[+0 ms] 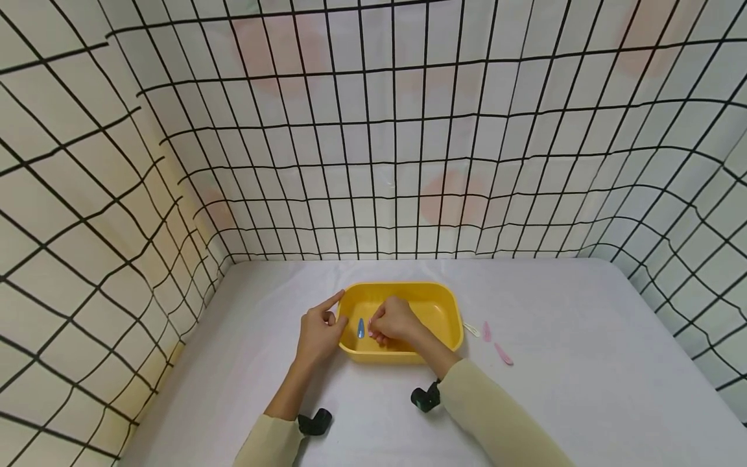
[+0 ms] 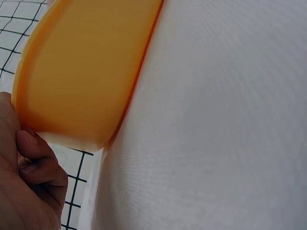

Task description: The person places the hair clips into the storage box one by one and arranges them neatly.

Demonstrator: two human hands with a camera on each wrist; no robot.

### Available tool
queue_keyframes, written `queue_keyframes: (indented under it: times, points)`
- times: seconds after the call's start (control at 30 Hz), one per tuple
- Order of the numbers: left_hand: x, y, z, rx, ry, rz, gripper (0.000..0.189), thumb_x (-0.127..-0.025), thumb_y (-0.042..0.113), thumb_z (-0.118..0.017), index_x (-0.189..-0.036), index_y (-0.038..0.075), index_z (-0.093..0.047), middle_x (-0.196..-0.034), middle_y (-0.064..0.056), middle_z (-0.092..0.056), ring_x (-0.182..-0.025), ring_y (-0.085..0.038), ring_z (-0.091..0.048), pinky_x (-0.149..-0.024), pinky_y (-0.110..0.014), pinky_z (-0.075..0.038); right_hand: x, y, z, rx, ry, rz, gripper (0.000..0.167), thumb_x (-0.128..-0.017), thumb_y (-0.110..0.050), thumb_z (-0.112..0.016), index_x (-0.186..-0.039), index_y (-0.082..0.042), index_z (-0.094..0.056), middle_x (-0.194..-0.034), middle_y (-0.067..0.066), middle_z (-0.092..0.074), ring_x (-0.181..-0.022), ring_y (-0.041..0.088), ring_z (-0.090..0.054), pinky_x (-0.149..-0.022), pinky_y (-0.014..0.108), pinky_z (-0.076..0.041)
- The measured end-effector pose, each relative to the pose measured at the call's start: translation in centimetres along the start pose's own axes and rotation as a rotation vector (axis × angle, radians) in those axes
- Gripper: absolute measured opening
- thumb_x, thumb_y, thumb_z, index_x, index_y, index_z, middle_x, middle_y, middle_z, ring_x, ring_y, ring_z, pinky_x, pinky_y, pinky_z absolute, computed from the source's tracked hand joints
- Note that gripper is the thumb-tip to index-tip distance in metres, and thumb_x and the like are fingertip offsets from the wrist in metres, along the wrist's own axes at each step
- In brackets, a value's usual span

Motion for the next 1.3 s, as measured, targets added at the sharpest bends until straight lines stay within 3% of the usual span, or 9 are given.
queue_keyframes:
  times: [0.33, 0.63, 0.87, 1.17, 1.3]
  points:
    - [-0.1, 0.0, -0.2, -0.008, 0.001, 0.012, 0.055, -0.087, 0.013, -0.070, -0.139, 0.028, -0.067, -0.057, 0.002, -0.042, -0.048, -0.013, -0.034, -0.044, -0.020, -0.032, 0.1, 0.2, -0.1, -0.027, -0.001, -0.009, 0.011, -0.088, -0.004, -0.075, -0.079, 0.003, -0.073, -0.064, 0.009, -0.069, -0.048, 0.015, -0.062, -0.050, 0.024, -0.055]
    - [0.0, 0.0, -0.1, -0.011, 0.012, 0.005, 0.053, -0.087, 0.014, -0.070, -0.138, 0.028, -0.068, -0.056, 0.002, -0.042, -0.047, -0.012, -0.034, -0.044, -0.020, -0.031, 0.5, 0.4, 0.4, -0.029, 0.005, -0.037, 0.012, -0.092, -0.010, -0.074, -0.088, 0.001, -0.076, -0.066, 0.009, -0.068, -0.052, 0.017, -0.064, -0.054, 0.024, -0.056]
    - [0.0, 0.1, -0.1, -0.008, 0.020, -0.002, 0.052, -0.087, 0.013, -0.070, -0.137, 0.026, -0.068, -0.054, 0.002, -0.043, -0.046, -0.012, -0.034, -0.043, -0.021, -0.030, 1.3, 0.6, 2.0, -0.061, 0.064, -0.027, 0.023, -0.088, -0.022, -0.081, -0.103, -0.006, -0.072, -0.069, 0.009, -0.069, -0.056, 0.020, -0.064, -0.056, 0.025, -0.054]
    - [0.0, 0.3, 0.0, 0.005, 0.031, -0.007, 0.053, -0.086, 0.012, -0.069, -0.137, 0.027, -0.068, -0.055, 0.002, -0.042, -0.046, -0.012, -0.033, -0.043, -0.020, -0.030, 3.1, 1.0, 4.4, -0.059, 0.126, 0.030, 0.023, -0.088, -0.023, -0.081, -0.104, -0.009, -0.072, -0.086, 0.007, -0.072, -0.066, 0.021, -0.068, -0.065, 0.030, -0.059]
    - [0.2, 0.2, 0.0, 0.005, 0.027, -0.001, 0.052, -0.087, 0.013, -0.069, -0.137, 0.027, -0.069, -0.054, 0.002, -0.042, -0.046, -0.012, -0.033, -0.043, -0.021, -0.030, 4.1, 1.3, 5.4, -0.089, 0.108, 0.080, 0.022, -0.089, -0.021, -0.080, -0.104, -0.007, -0.072, -0.091, 0.010, -0.072, -0.070, 0.023, -0.069, -0.067, 0.032, -0.061]
Point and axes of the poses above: each hand's wrist, its own x-axis away from the middle knuckle, its own z-axis out of the back of the hand, y = z × x, the point moved 3 cm from there along -x, towards the middle knuckle
